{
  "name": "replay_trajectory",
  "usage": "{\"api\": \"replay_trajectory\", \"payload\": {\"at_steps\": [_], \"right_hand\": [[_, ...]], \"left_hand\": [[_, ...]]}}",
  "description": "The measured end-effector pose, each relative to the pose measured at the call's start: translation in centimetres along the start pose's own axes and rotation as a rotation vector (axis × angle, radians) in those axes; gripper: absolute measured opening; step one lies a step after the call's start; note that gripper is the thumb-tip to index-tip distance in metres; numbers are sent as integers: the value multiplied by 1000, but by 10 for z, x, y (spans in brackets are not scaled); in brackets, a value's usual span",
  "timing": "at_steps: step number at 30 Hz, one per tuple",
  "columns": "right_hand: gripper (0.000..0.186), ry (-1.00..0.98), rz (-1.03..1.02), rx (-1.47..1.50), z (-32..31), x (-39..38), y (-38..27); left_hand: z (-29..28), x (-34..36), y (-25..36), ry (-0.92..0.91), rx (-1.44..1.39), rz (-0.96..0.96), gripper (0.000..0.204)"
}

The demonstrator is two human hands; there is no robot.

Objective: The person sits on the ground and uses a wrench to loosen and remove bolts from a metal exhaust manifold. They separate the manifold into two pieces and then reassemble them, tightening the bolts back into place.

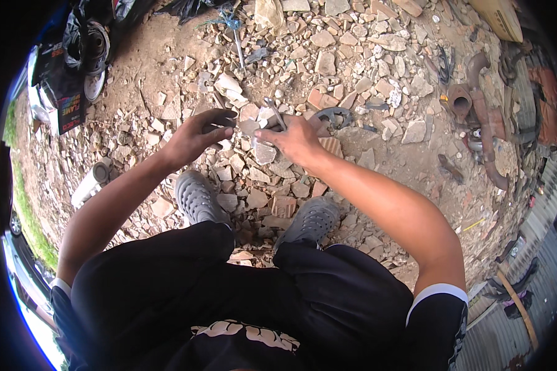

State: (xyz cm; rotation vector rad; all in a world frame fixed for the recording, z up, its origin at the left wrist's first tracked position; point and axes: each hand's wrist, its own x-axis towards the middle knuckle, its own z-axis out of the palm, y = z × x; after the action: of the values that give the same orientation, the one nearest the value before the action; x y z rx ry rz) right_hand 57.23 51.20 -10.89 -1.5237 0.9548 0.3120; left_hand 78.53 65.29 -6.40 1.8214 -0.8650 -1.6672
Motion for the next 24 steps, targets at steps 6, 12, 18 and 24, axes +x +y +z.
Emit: {"api": "replay_trajectory", "payload": {"at_steps": [6, 12, 18, 24], "right_hand": [[37, -69, -68, 322, 11, -12, -40], [36, -147, -46, 377, 5, -1, -24], [26, -103, 101, -4, -5, -3, -26], [41, -337, 57, 62, -14, 14, -14]], "left_hand": [[0, 2, -3, 146, -407, -83, 40], [-11, -2, -4, 167, -457, -132, 33], [-27, -1, -14, 245, -473, -220, 35], [-42, 10, -40, 292, -313, -264, 36]]}}
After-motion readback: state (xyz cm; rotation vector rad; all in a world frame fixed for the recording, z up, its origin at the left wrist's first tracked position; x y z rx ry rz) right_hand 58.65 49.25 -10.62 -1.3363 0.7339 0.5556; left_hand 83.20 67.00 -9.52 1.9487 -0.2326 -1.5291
